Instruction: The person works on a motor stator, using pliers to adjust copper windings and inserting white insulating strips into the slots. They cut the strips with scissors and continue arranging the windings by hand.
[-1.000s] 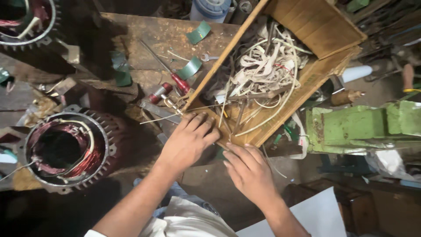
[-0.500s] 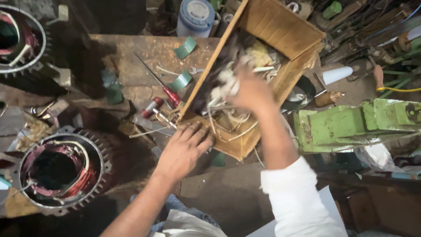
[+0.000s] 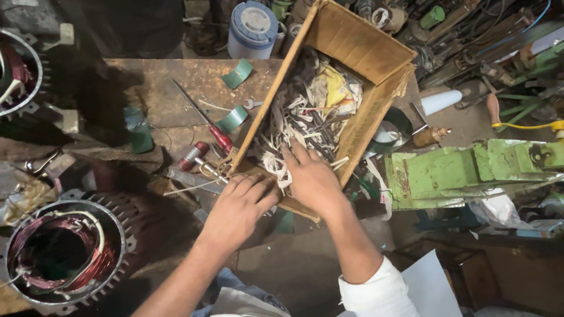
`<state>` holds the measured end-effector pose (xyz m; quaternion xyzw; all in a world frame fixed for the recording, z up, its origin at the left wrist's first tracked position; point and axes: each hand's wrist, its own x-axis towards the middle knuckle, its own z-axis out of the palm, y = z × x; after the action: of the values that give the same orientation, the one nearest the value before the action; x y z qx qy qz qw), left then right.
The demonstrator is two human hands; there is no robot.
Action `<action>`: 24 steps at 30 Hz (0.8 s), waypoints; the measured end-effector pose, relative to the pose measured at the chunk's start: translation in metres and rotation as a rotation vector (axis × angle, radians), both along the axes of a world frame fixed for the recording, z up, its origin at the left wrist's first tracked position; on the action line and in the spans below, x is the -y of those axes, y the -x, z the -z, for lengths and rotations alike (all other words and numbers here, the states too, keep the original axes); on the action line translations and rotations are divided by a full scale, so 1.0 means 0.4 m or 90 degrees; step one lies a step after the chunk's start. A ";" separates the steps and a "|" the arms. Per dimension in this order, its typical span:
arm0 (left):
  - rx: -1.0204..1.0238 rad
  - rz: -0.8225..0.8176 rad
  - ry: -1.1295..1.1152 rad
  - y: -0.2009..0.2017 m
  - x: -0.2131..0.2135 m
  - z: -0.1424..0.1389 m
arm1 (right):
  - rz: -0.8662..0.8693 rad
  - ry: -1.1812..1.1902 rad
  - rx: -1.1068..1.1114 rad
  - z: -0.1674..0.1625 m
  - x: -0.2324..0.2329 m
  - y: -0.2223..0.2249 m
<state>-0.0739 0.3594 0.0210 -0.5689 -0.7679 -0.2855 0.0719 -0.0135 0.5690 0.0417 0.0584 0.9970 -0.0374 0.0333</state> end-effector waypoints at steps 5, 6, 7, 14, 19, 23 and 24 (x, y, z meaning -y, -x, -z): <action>0.008 -0.013 0.012 -0.001 0.001 0.009 | 0.009 -0.003 -0.043 0.001 0.017 0.005; 0.011 -0.003 0.008 -0.003 -0.004 0.010 | 0.029 -0.023 -0.053 0.008 0.023 0.005; 0.015 0.005 0.009 -0.007 -0.011 0.011 | 0.050 -0.037 -0.057 0.015 0.029 0.002; 0.001 0.002 0.039 -0.031 -0.041 0.002 | 0.099 -0.029 -0.174 0.070 0.044 -0.039; 0.013 0.031 0.052 -0.057 -0.053 -0.015 | 0.057 0.027 -0.172 0.068 0.003 -0.088; 0.007 0.039 0.030 -0.071 -0.067 -0.020 | -0.028 0.059 -0.188 0.060 -0.038 -0.117; 0.018 0.030 0.032 -0.074 -0.070 -0.017 | -0.035 0.049 -0.174 0.059 -0.047 -0.121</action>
<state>-0.0441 0.3876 0.0280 -0.5845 -0.7621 -0.2755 0.0400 0.0350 0.5880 0.0180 0.0239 0.9913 -0.0826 -0.0998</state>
